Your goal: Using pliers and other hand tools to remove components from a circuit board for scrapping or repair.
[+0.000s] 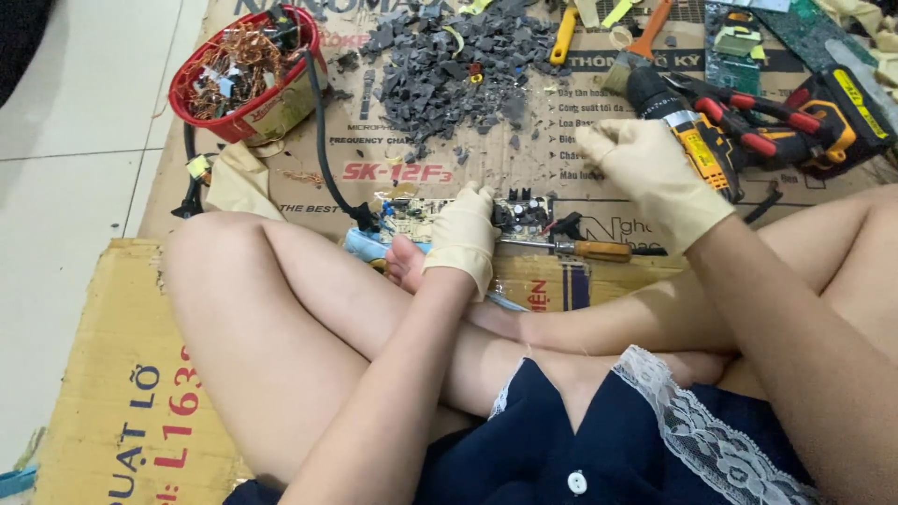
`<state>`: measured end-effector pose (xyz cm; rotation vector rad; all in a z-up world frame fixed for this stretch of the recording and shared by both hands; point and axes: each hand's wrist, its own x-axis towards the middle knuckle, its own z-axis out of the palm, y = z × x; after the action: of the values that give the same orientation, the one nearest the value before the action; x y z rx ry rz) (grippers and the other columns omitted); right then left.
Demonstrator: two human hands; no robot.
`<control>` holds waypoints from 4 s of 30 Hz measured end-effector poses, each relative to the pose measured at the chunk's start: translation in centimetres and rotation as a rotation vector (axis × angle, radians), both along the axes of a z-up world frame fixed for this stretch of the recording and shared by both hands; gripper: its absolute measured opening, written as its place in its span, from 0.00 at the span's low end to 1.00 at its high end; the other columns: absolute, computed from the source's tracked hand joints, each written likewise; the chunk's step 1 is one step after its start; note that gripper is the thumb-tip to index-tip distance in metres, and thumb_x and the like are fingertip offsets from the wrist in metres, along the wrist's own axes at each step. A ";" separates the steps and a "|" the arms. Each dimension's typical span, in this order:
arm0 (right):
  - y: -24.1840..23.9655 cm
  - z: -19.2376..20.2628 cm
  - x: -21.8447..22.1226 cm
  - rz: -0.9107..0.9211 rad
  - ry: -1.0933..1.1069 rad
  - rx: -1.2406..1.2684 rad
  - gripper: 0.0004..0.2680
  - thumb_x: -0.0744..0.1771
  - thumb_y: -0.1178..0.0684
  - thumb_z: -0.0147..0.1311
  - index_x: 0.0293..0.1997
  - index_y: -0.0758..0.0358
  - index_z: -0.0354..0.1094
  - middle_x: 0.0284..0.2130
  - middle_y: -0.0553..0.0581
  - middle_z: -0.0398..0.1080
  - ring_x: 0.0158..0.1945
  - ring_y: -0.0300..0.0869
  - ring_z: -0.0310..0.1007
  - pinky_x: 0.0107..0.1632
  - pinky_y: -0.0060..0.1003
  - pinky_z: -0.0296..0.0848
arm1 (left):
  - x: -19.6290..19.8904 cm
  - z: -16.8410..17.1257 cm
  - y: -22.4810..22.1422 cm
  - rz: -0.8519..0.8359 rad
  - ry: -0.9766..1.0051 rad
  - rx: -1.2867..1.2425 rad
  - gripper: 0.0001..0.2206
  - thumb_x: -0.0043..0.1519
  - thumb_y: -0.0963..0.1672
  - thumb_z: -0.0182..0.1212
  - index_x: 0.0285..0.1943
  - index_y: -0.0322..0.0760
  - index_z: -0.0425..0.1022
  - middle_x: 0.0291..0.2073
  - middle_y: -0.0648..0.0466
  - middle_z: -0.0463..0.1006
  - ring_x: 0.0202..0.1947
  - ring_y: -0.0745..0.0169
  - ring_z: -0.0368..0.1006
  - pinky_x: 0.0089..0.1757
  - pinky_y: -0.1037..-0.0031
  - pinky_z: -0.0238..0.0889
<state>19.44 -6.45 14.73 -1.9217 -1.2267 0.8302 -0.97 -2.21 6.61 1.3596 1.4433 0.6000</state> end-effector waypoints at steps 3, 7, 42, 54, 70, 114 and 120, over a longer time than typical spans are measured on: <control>-2.0 2.1 -2.4 0.034 -0.201 -0.139 0.10 0.71 0.48 0.50 0.52 0.58 0.75 0.42 0.64 0.77 0.46 0.52 0.77 0.52 0.50 0.73 | 0.7 -7.6 4.0 -0.426 0.600 0.427 0.21 0.52 0.43 0.75 0.53 0.47 0.72 0.54 0.54 0.73 0.47 0.41 0.80 0.47 0.54 0.76; -5.0 0.2 -1.1 0.059 -0.324 -0.252 0.11 0.68 0.49 0.52 0.54 0.57 0.76 0.45 0.59 0.77 0.53 0.51 0.76 0.55 0.52 0.71 | 0.3 -3.1 1.8 -0.385 0.556 0.433 0.20 0.53 0.43 0.74 0.53 0.44 0.73 0.53 0.51 0.74 0.50 0.41 0.78 0.49 0.55 0.75; 3.0 0.2 18.2 0.046 -0.757 -0.367 0.19 0.70 0.45 0.57 0.35 0.80 0.80 0.22 0.70 0.78 0.19 0.51 0.74 0.28 0.40 0.74 | -0.3 -2.8 0.4 -0.203 0.317 0.549 0.31 0.45 0.32 0.61 0.62 0.41 0.70 0.60 0.51 0.73 0.55 0.49 0.72 0.56 0.68 0.63; -3.1 11.0 3.5 -0.030 0.080 -0.498 0.05 0.65 0.65 0.57 0.39 0.80 0.76 0.25 0.73 0.74 0.24 0.55 0.73 0.30 0.42 0.72 | 0.6 -2.7 1.8 -0.127 0.256 0.458 0.25 0.45 0.48 0.66 0.54 0.42 0.81 0.64 0.50 0.69 0.65 0.50 0.62 0.60 0.69 0.57; 1.8 7.7 -1.9 0.570 -1.017 -0.834 0.11 0.61 0.43 0.57 0.39 0.50 0.82 0.32 0.56 0.81 0.48 0.48 0.82 0.52 0.46 0.79 | 3.7 -3.0 4.2 -0.007 0.723 0.329 0.27 0.71 0.48 0.40 0.79 0.34 0.48 0.80 0.44 0.37 0.79 0.49 0.29 0.70 0.62 0.28; -5.0 -1.0 -1.5 -0.555 0.824 -0.782 0.20 0.53 0.59 0.52 0.49 0.65 0.66 0.22 0.57 0.61 0.24 0.50 0.58 0.31 0.46 0.61 | 3.7 -2.1 4.0 -0.090 0.822 0.296 0.31 0.66 0.48 0.41 0.79 0.32 0.43 0.79 0.40 0.36 0.79 0.46 0.33 0.71 0.57 0.25; -5.6 1.6 -1.2 -0.548 0.921 -0.610 0.18 0.54 0.63 0.49 0.46 0.69 0.64 0.23 0.58 0.61 0.26 0.49 0.63 0.34 0.41 0.66 | 6.2 -6.0 6.6 -0.134 0.717 0.721 0.27 0.57 0.46 0.57 0.67 0.40 0.61 0.64 0.46 0.59 0.65 0.48 0.56 0.60 0.59 0.48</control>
<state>18.28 -12.05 16.37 -1.7751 0.1215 1.6178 5.27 4.41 0.56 2.3967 1.7409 0.5973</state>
